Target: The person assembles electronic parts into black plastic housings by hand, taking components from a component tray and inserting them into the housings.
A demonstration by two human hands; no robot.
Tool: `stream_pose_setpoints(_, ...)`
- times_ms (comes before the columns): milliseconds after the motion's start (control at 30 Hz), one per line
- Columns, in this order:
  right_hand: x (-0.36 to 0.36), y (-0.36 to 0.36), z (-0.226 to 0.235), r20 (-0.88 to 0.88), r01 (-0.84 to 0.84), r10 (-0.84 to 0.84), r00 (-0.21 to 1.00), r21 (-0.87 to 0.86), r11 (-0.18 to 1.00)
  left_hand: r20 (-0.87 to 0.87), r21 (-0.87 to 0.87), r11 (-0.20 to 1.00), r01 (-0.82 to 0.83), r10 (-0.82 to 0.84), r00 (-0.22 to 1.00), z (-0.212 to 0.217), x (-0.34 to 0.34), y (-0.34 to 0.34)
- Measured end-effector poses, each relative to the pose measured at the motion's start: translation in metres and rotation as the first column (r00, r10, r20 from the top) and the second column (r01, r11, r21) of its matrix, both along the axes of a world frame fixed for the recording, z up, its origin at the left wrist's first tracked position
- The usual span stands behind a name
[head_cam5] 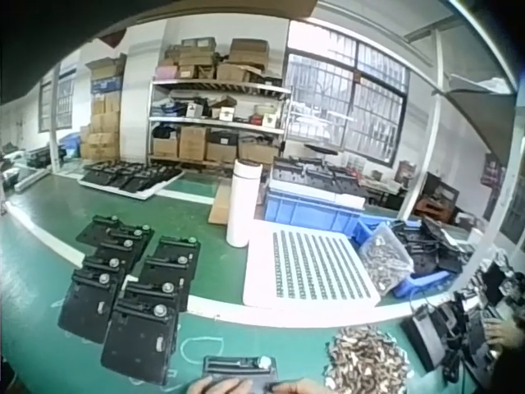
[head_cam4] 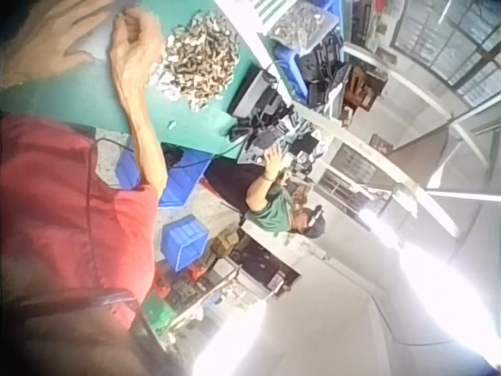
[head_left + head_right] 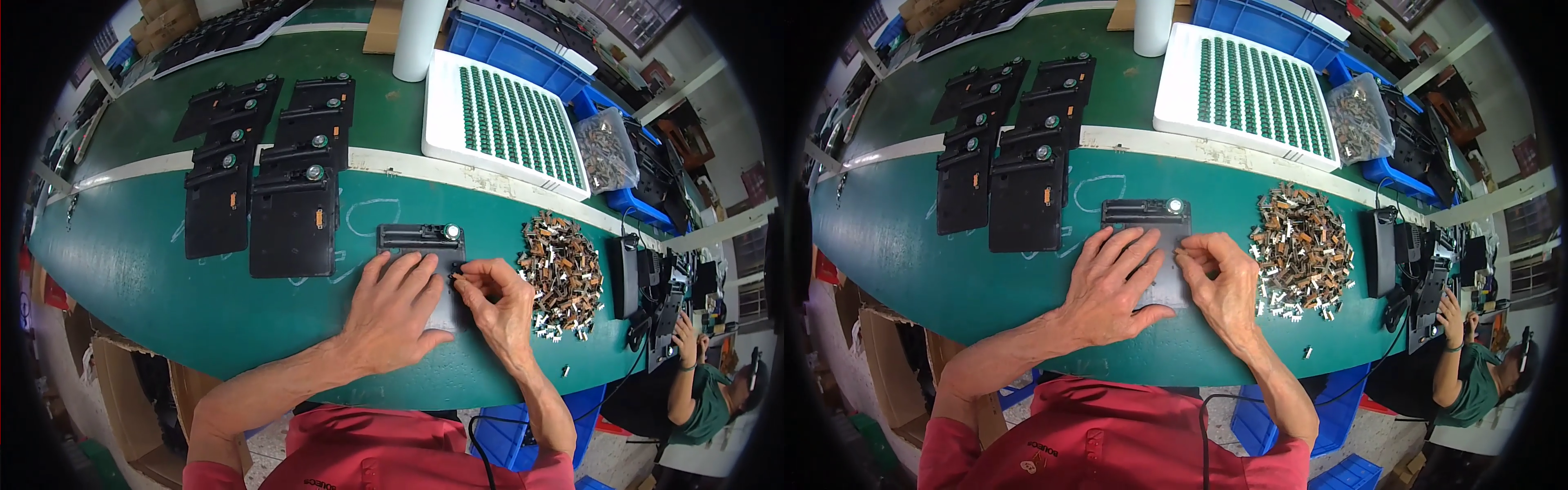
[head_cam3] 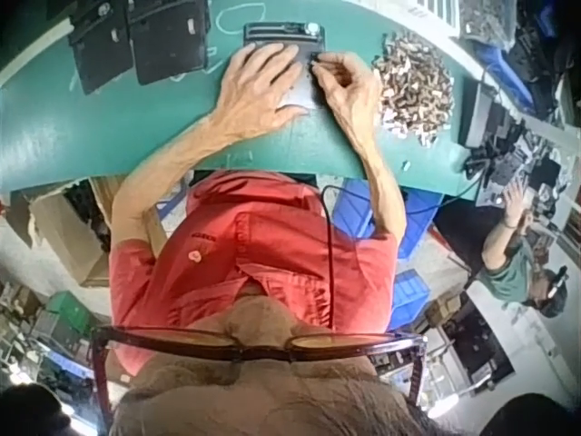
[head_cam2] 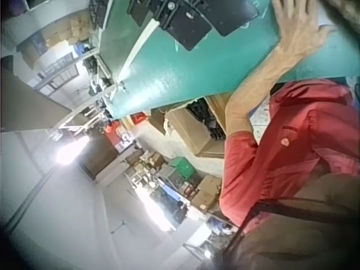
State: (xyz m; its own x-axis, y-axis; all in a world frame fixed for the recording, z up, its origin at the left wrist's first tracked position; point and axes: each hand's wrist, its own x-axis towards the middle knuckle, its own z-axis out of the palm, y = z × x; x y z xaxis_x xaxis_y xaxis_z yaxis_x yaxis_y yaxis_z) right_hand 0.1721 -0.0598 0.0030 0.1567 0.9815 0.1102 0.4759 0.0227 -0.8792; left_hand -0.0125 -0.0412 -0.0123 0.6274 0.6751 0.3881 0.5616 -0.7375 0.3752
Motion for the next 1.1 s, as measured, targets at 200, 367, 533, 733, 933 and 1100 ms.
stream_pose_setpoints(200, -0.008, -0.007, -0.005, 0.149, 0.018, -0.039, 0.988, 0.143, 0.99, 0.037, -0.001, 1.0, 0.011, -0.011, 0.999, -0.001, 0.0, 0.0)
stream_pose_setpoints(367, -0.01, -0.011, -0.008, 0.21, -0.007, -0.046, 0.977, 0.242, 0.97, 0.043, 0.002, 1.0, 0.008, -0.008, 0.999, -0.001, 0.0, 0.0)
stream_pose_setpoints(533, -0.007, -0.015, -0.005, 0.262, -0.042, -0.024, 0.965, 0.245, 0.969, 0.038, 0.017, 1.0, 0.013, -0.014, 0.999, 0.0, 0.001, -0.001)
stream_pose_setpoints(733, -0.01, -0.011, -0.002, 0.277, -0.026, -0.019, 0.961, 0.156, 0.987, 0.038, 0.015, 1.0, 0.01, -0.011, 0.999, -0.002, 0.001, -0.001)
stream_pose_setpoints(933, -0.009, -0.01, -0.006, 0.362, -0.08, -0.025, 0.932, 0.272, 0.959, 0.05, 0.018, 1.0, 0.011, -0.012, 0.999, -0.001, 0.001, -0.001)
stream_pose_setpoints(1100, -0.014, -0.009, -0.006, 0.605, -0.182, -0.078, 0.792, 0.356, 0.917, 0.052, 0.014, 1.0, 0.008, -0.009, 0.999, -0.002, 0.001, -0.002)
